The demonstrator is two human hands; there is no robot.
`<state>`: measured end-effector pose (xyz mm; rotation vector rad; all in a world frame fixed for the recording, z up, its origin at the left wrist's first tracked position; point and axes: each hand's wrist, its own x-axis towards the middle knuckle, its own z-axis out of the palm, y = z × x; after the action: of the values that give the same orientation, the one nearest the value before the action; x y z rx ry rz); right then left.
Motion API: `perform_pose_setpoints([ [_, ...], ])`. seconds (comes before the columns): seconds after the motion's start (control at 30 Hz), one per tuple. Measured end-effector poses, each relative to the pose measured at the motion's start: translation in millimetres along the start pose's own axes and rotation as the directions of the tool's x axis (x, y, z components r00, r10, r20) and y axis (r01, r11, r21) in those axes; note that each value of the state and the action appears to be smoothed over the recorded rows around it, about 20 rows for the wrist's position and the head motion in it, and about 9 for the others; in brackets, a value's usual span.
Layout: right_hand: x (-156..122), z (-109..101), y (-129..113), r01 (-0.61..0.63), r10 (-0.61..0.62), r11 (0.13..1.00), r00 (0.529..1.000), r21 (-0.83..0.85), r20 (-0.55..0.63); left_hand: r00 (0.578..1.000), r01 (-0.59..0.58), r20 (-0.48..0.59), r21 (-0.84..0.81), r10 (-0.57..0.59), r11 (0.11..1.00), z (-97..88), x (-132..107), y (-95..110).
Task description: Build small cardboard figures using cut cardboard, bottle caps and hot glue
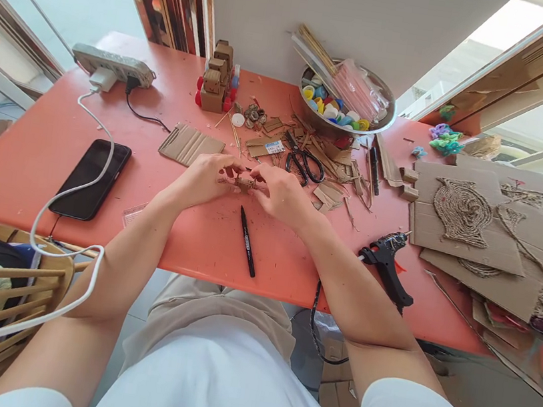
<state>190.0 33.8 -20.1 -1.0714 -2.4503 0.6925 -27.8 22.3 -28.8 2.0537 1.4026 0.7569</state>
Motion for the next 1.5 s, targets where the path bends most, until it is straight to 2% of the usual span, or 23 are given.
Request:
perform_pose_setpoints([
  [0.23,2,-2,-2,-0.002,0.001,0.997,1.0,0.072,0.009,0.999,0.044,-0.004,-0.045,-0.044,0.998,-1.8,-1,1],
  [0.5,1,-2,0,-0.019,0.02,0.994,1.0,0.105,-0.004,1.0,0.022,0.004,-0.035,-0.022,0.999,-3.1,-1,-4],
  [0.73,1,-3,0,-0.032,0.034,0.991,0.999,0.128,-0.008,0.999,0.051,-0.016,-0.014,-0.051,0.999,-2.1,-2,-1],
  [1.2,4,-1,-1,-0.058,0.059,0.996,0.998,0.064,-0.006,0.997,0.078,-0.001,-0.032,-0.078,0.996,-0.3,-1,-3],
  [1.5,0,-7,14,0.009,-0.011,0.988,1.0,0.157,0.011,0.999,0.046,-0.014,-0.064,-0.047,0.997,-0.5,-1,-6],
])
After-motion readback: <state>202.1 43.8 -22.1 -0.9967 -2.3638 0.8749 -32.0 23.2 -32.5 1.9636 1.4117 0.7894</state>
